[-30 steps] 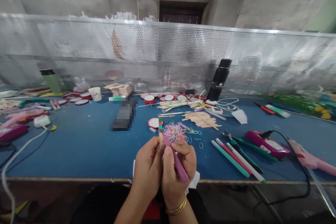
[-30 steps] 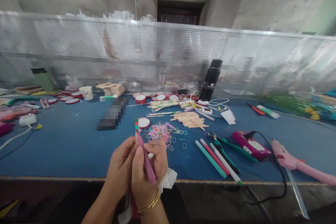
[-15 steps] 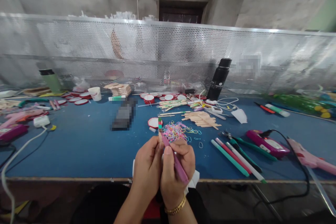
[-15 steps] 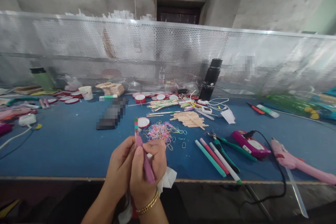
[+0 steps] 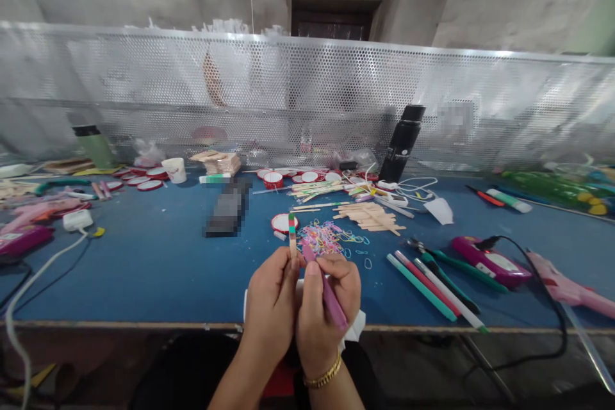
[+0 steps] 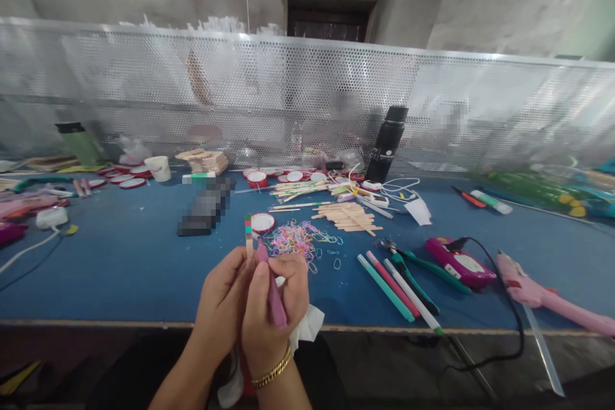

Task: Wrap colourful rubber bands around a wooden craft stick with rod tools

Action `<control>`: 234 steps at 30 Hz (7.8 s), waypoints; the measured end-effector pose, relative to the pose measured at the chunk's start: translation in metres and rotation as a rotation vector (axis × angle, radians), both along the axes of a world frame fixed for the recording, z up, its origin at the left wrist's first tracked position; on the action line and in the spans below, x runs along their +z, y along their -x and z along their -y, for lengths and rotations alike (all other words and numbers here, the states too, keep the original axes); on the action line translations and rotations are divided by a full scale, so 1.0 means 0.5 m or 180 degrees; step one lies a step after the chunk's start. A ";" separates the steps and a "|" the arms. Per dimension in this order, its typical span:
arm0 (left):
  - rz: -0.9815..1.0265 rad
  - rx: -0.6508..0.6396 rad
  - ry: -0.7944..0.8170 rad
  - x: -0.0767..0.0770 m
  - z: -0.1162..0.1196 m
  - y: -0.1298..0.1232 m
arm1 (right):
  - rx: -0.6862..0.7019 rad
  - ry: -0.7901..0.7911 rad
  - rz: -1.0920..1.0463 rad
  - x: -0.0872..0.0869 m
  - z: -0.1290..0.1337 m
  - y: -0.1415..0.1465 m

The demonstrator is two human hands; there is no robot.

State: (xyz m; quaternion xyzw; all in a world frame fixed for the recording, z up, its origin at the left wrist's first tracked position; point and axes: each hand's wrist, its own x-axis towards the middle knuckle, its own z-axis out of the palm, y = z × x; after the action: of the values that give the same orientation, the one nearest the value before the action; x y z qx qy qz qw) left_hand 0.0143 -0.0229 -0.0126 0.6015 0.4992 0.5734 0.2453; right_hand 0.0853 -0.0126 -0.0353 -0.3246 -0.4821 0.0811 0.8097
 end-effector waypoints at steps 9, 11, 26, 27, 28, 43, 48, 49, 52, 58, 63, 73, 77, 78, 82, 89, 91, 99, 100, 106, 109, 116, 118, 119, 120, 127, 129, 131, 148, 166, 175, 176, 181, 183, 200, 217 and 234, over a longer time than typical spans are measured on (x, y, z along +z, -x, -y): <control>-0.0005 -0.0087 0.0022 -0.001 0.003 0.000 | 0.0015 0.0016 0.0031 -0.002 0.003 0.001; -0.0010 -0.0090 0.0006 -0.002 0.002 0.000 | 0.0014 0.0010 0.0050 -0.001 0.003 0.001; 0.0078 -0.0134 0.0039 -0.005 0.002 0.001 | 0.0237 0.0036 0.0067 -0.002 0.003 0.000; 0.0079 -0.0104 0.0040 -0.004 0.003 0.000 | 0.0185 0.0025 0.0045 -0.003 0.003 0.000; 0.0074 -0.0081 0.0044 -0.004 0.002 0.000 | 0.0130 0.0017 0.0019 -0.003 0.003 0.001; -0.0021 -0.0065 -0.0017 -0.006 0.000 0.001 | 0.0190 0.0020 -0.0027 -0.001 0.003 0.000; 0.0004 -0.0107 -0.0057 -0.004 0.002 0.002 | 0.0237 -0.0007 0.0061 -0.002 0.001 0.001; 0.0010 -0.0099 -0.0043 -0.004 0.002 0.002 | 0.0189 -0.0017 0.0066 -0.002 0.001 0.001; 0.0009 -0.0061 0.0020 -0.004 0.001 0.001 | -0.0023 -0.0008 0.0006 -0.003 0.000 0.002; 0.0039 -0.0096 0.0014 -0.004 0.000 0.000 | 0.0192 -0.0009 0.0022 -0.005 0.002 0.001; 0.0052 -0.0124 0.0008 -0.004 0.001 0.000 | 0.0130 0.0015 0.0045 -0.001 0.002 0.001; -0.0044 -0.0036 -0.0029 -0.001 0.001 0.001 | 0.0040 0.0051 0.0096 -0.004 0.000 0.001; -0.0076 -0.0040 -0.0044 0.000 0.001 0.000 | -0.0017 -0.0006 0.0007 -0.004 0.001 0.002; -0.0067 -0.0058 -0.0037 0.000 0.001 -0.001 | 0.0012 -0.0024 0.0008 -0.003 0.001 0.003; -0.0058 -0.0105 -0.0015 0.000 0.000 -0.001 | 0.0126 0.0009 0.0058 -0.001 0.000 0.003; -0.0150 0.0012 -0.0084 0.001 0.001 0.000 | -0.0004 -0.0010 0.0063 -0.003 0.003 -0.001; -0.0143 0.0013 -0.0105 0.002 0.002 -0.001 | 0.0102 -0.0028 0.0067 -0.004 0.004 -0.002; -0.0041 -0.0041 -0.0087 0.002 0.004 -0.002 | 0.0187 0.0033 0.0110 -0.003 0.003 -0.001; -0.0043 -0.0039 -0.0079 0.002 0.004 -0.002 | 0.0197 0.0060 0.0109 -0.002 0.003 -0.001; -0.0155 0.0073 -0.0057 0.000 0.002 -0.001 | 0.0000 0.0116 -0.0028 -0.001 0.003 0.000; -0.0153 0.0055 -0.0065 0.000 0.002 -0.001 | 0.0039 0.0061 -0.0035 -0.002 0.004 -0.001; -0.0078 -0.0064 -0.0086 -0.002 0.002 -0.001 | 0.0193 0.0038 0.0104 -0.003 0.003 -0.002; -0.0110 -0.0024 -0.0087 -0.002 0.001 -0.001 | 0.0118 0.0053 0.0085 -0.003 0.003 -0.002; -0.0137 0.0002 -0.0080 -0.002 0.000 0.000 | 0.0061 0.0064 0.0058 -0.003 0.002 -0.002; -0.0167 0.0026 -0.0070 -0.003 0.000 0.000 | 0.0017 0.0074 0.0031 -0.003 0.003 -0.002; -0.0161 -0.0040 -0.0037 -0.005 0.002 0.001 | 0.0217 0.0031 -0.0008 -0.007 0.003 -0.002; -0.0155 -0.0041 -0.0024 -0.004 0.002 0.001 | 0.0212 0.0040 0.0034 -0.007 0.003 -0.002; -0.0181 -0.0005 -0.0011 -0.004 0.002 0.001 | 0.0131 0.0051 0.0030 -0.005 0.003 -0.002; -0.0047 -0.0079 -0.0061 -0.005 0.000 -0.001 | 0.0227 -0.0025 0.0046 -0.007 0.001 0.000; -0.0073 -0.0062 -0.0034 -0.008 -0.001 0.002 | 0.0207 -0.0023 0.0115 -0.003 0.000 -0.003; -0.0098 -0.0018 -0.0045 -0.007 0.000 0.001 | 0.0250 -0.0021 0.0126 -0.001 0.001 -0.005; -0.0098 -0.0018 -0.0044 -0.006 0.000 0.001 | 0.0253 -0.0016 0.0124 -0.001 0.000 -0.005; -0.0054 -0.0078 0.0002 -0.006 0.000 0.001 | 0.0210 0.0013 0.0152 0.001 0.001 -0.004; 0.0031 -0.0106 0.0028 -0.007 0.000 0.001 | 0.0204 0.0020 0.0095 0.001 0.002 -0.004; 0.0251 -0.0127 0.0087 -0.009 0.001 0.000 | 0.0363 -0.0016 0.0074 -0.007 0.002 -0.004; 0.0321 -0.0117 0.0078 -0.006 0.002 -0.002 | 0.0104 0.0009 0.0203 -0.008 0.002 -0.005; 0.0323 -0.0109 0.0035 -0.009 0.000 0.000 | 0.0037 0.0039 0.0222 -0.003 0.001 -0.004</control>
State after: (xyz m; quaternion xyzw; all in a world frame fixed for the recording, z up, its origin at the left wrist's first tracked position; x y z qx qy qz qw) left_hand 0.0145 -0.0228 -0.0172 0.5788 0.4789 0.5962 0.2833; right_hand 0.0874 -0.0130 -0.0366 -0.3294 -0.5115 0.0773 0.7899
